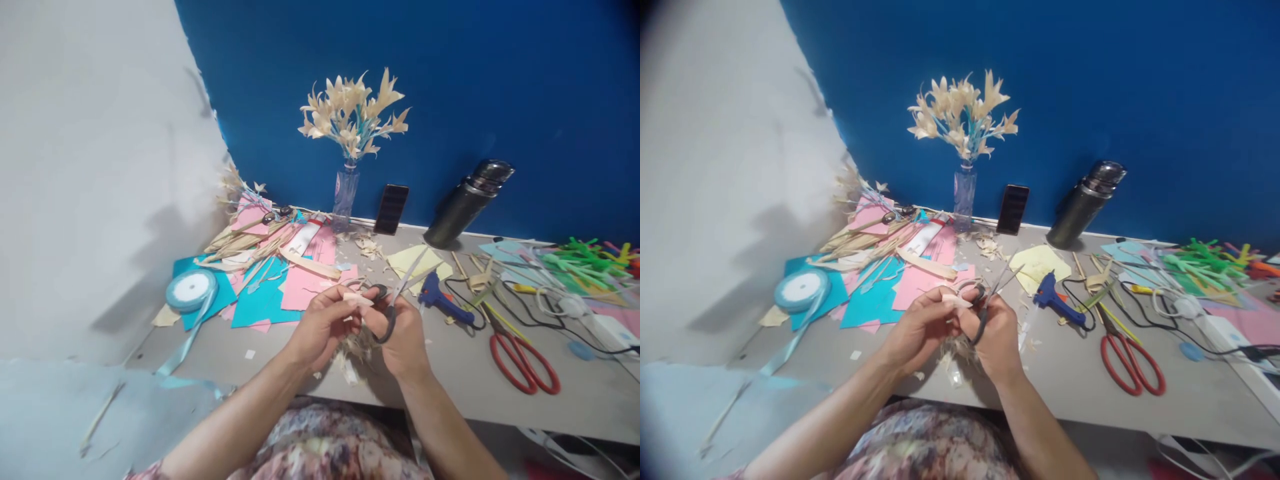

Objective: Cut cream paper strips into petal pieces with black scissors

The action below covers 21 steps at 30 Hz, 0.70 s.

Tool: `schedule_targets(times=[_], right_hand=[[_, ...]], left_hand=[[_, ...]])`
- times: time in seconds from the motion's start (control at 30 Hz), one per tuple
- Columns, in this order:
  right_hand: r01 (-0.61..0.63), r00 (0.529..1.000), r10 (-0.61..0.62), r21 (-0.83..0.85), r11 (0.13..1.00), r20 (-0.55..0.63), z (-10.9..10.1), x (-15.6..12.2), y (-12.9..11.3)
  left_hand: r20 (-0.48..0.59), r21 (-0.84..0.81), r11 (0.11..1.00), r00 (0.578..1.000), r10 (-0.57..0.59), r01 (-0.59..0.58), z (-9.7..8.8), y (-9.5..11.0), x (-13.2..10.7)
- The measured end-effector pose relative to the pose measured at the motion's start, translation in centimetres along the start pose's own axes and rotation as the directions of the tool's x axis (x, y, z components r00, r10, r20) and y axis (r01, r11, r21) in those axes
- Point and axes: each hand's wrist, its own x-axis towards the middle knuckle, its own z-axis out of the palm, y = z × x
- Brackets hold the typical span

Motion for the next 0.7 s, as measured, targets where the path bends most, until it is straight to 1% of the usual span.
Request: schedule_targets(times=[0.1,0.13,0.2,0.27,0.33,0.4,0.47,0.57,0.7], right_hand=[[0.013,0.997,-0.009,-0.044,0.999,0.082,-1.0,-0.1,0.0],[0.021,0.995,-0.016,-0.057,0.998,0.098,-1.3,-0.1,0.0],[0.03,0.994,-0.024,-0.056,0.998,0.111,-1.6,-0.2,0.1],[0.022,0.995,-0.019,-0.036,0.999,0.098,-1.4,-0.3,0.0],[0.023,0.998,-0.02,-0.047,0.999,0.054,-0.9,-0.6,0.0],[0.054,0.999,-0.054,-0.074,0.996,-0.001,-0.4,-0.9,0.0],[0.081,0.996,-0.084,-0.094,0.992,-0.028,-0.1,-1.1,0.2],[0.087,0.996,-0.088,-0.098,0.991,-0.004,0.0,-1.2,0.3],[0.073,0.996,-0.072,-0.008,0.997,0.048,0.0,-0.9,0.1]], left_hand=[[0.016,0.094,0.995,1.0,-0.019,0.018,-0.6,0.2,-0.3],[0.014,0.107,0.994,1.0,-0.017,0.015,-0.7,0.2,-0.3],[0.005,0.08,0.997,1.0,-0.015,0.014,-0.9,0.0,-0.4],[0.004,0.003,1.0,1.0,-0.017,0.017,-0.8,-0.5,-0.5],[0.007,-0.06,0.998,1.0,-0.006,0.006,-0.6,-1.1,-0.6],[0.003,-0.082,0.997,1.0,0.015,-0.015,-0.4,-1.6,-0.8],[0.018,-0.074,0.997,1.0,0.015,-0.013,-0.4,-1.8,-1.1],[0.058,-0.032,0.999,0.998,0.004,-0.002,-0.6,-1.5,-1.4],[0.062,0.064,0.997,0.998,0.033,-0.037,-0.9,-0.8,-1.6]])
